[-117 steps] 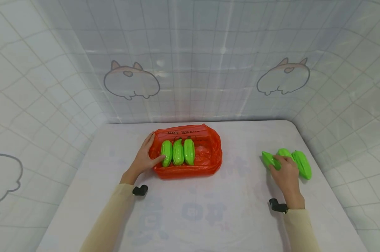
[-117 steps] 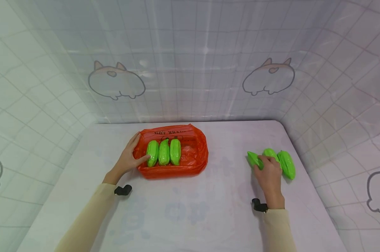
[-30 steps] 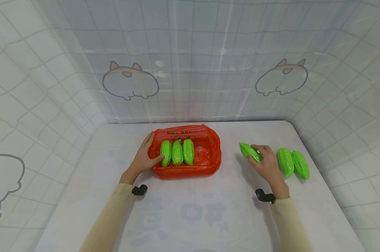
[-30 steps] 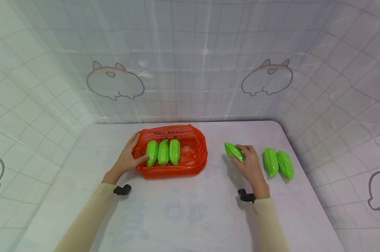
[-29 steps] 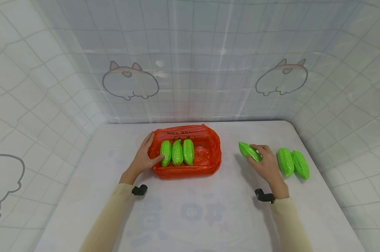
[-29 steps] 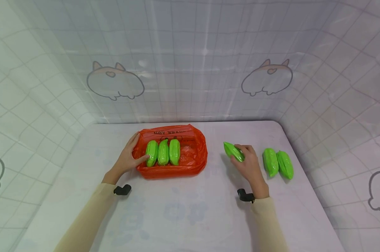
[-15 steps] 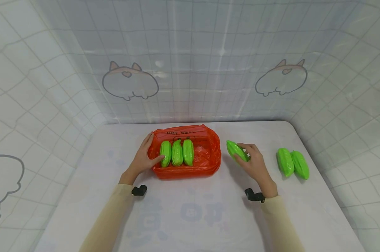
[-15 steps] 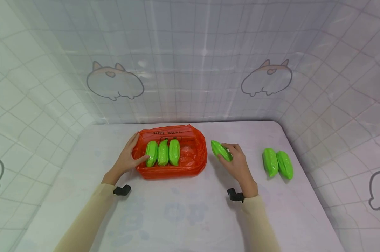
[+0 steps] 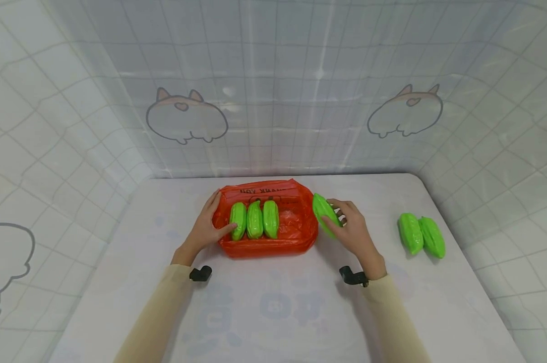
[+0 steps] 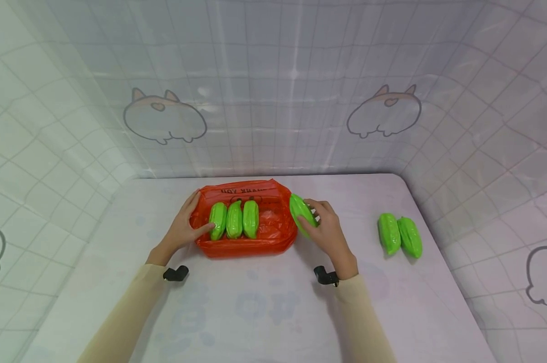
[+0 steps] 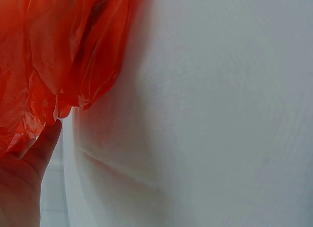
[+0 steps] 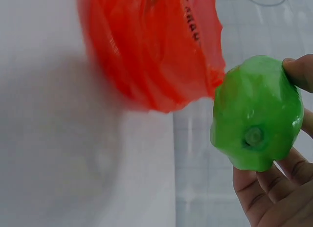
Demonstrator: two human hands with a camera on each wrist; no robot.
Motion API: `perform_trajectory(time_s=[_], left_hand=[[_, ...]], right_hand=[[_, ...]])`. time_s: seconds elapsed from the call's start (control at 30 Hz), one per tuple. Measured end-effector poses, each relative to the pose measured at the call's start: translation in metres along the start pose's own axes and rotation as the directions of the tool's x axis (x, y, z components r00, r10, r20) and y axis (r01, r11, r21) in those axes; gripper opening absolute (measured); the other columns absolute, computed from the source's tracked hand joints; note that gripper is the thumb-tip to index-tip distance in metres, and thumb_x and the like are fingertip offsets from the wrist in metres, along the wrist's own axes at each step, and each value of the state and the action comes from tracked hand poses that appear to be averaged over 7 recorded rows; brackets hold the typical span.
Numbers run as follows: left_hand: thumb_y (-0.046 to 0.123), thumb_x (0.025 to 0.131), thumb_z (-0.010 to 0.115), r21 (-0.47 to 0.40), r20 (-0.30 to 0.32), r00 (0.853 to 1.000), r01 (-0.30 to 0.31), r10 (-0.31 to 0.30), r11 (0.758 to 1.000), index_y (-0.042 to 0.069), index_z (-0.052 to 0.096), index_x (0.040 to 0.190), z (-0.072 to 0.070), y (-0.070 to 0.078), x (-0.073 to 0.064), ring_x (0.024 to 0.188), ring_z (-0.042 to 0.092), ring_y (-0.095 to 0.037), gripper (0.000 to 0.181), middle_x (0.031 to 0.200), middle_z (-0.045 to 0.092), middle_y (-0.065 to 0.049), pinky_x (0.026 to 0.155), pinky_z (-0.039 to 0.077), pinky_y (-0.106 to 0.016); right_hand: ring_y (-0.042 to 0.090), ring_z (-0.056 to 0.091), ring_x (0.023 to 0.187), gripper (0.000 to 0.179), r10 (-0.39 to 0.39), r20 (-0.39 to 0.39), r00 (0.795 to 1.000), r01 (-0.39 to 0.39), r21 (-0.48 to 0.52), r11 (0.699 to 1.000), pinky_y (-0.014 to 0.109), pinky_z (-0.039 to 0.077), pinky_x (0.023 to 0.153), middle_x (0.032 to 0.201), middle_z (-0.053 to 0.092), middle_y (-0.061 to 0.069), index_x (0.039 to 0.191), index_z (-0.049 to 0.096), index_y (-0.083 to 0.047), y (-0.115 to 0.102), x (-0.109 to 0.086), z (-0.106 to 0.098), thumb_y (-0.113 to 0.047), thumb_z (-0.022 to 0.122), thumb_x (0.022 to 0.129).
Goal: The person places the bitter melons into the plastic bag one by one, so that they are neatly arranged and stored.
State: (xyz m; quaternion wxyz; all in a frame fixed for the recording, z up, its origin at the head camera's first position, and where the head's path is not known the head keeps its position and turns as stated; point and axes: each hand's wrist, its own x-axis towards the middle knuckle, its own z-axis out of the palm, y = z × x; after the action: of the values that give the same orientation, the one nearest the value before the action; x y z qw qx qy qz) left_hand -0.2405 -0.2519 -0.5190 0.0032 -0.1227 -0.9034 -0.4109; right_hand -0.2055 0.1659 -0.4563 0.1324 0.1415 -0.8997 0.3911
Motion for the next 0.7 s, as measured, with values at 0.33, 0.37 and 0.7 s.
perform_trajectory(time_s=[0.33,0.37,0.7], left_hand=[[0.044,0.086,0.080,0.007,0.001,1.000,-0.005,0.005,1.000,0.016,0.009,0.167,0.000,0.000,0.000,0.158,0.016,-0.037,0.112,0.174,0.009,-0.006,0.119,0.030,-0.067],[0.044,0.086,0.080,0.009,-0.001,1.000,-0.007,0.007,1.000,0.015,0.009,0.167,-0.001,0.000,-0.001,0.158,0.017,-0.037,0.111,0.174,0.010,-0.007,0.119,0.030,-0.068],[0.040,0.086,0.080,0.003,-0.007,1.000,-0.018,0.018,1.000,0.015,0.011,0.167,0.000,0.002,0.000,0.159,0.015,-0.036,0.109,0.174,0.010,-0.006,0.121,0.027,-0.067]], right_hand=[[0.027,0.068,0.092,0.047,-0.042,0.031,0.999,0.040,0.066,0.997,0.039,0.063,0.075,0.115,0.065,0.017,0.134,0.064,-0.004,-0.016,0.013,0.012,-0.022,0.077,0.094],[0.027,0.069,0.092,0.047,-0.042,0.037,0.998,0.039,0.078,0.996,0.041,0.063,0.076,0.115,0.065,0.017,0.135,0.063,-0.004,-0.018,0.015,0.014,-0.023,0.077,0.094],[0.030,0.071,0.095,0.049,-0.033,0.064,0.997,0.027,0.093,0.995,0.041,0.064,0.079,0.115,0.066,0.017,0.136,0.062,-0.004,-0.029,0.026,0.021,-0.024,0.077,0.094]])
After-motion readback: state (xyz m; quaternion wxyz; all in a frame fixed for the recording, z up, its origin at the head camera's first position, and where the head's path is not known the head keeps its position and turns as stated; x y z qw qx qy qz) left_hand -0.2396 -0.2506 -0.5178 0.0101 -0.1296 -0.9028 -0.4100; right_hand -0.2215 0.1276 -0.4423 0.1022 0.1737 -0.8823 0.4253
